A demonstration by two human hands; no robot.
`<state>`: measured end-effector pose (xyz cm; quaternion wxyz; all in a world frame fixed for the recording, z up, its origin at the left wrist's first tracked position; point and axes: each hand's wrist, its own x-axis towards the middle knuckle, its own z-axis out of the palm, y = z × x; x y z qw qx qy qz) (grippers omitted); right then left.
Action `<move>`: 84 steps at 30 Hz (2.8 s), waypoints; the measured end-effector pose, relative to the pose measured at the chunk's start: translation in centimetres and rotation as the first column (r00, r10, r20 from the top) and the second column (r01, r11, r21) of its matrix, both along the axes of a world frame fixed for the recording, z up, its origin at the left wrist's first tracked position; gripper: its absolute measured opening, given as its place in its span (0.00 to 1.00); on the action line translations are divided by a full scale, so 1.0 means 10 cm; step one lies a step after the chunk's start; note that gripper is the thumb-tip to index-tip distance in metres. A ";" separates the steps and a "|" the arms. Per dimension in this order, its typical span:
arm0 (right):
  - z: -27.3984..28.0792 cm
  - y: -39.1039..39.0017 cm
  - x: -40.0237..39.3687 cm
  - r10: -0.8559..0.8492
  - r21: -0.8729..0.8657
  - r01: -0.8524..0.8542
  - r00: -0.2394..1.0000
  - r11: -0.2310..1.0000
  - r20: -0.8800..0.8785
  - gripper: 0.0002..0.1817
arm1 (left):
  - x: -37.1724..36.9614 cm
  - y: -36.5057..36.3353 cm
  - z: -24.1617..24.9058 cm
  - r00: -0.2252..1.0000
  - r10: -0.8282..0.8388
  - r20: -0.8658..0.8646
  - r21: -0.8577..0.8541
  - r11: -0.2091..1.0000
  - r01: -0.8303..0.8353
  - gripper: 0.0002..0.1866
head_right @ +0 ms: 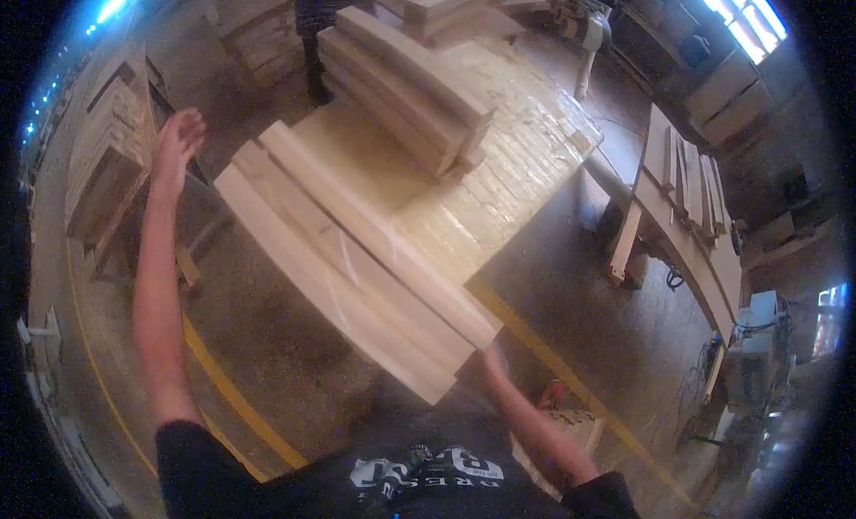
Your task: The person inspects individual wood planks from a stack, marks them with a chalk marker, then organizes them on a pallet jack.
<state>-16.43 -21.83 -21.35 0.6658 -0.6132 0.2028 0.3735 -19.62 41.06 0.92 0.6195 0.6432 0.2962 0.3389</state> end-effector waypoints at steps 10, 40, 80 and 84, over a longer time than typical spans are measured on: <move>-0.08 0.40 3.67 0.393 -0.426 -0.010 0.408 0.904 0.824 0.23 | -1.41 -3.18 0.09 0.953 0.276 0.127 0.279 0.912 -0.301 0.27; 1.73 0.61 1.69 0.711 0.157 -0.979 0.203 0.132 0.673 0.23 | 0.41 -6.59 0.03 0.502 0.822 -0.270 0.400 0.570 -0.718 0.04; 1.62 1.45 2.72 0.929 0.730 -0.586 0.318 0.351 -0.192 0.19 | 1.99 -5.78 -0.61 0.487 0.872 0.056 0.854 0.211 -0.475 0.09; 1.68 1.49 2.71 0.927 0.643 -0.692 0.366 0.329 -0.080 0.19 | 1.59 -5.67 -0.78 -0.002 0.999 -0.048 0.773 0.036 -0.633 0.08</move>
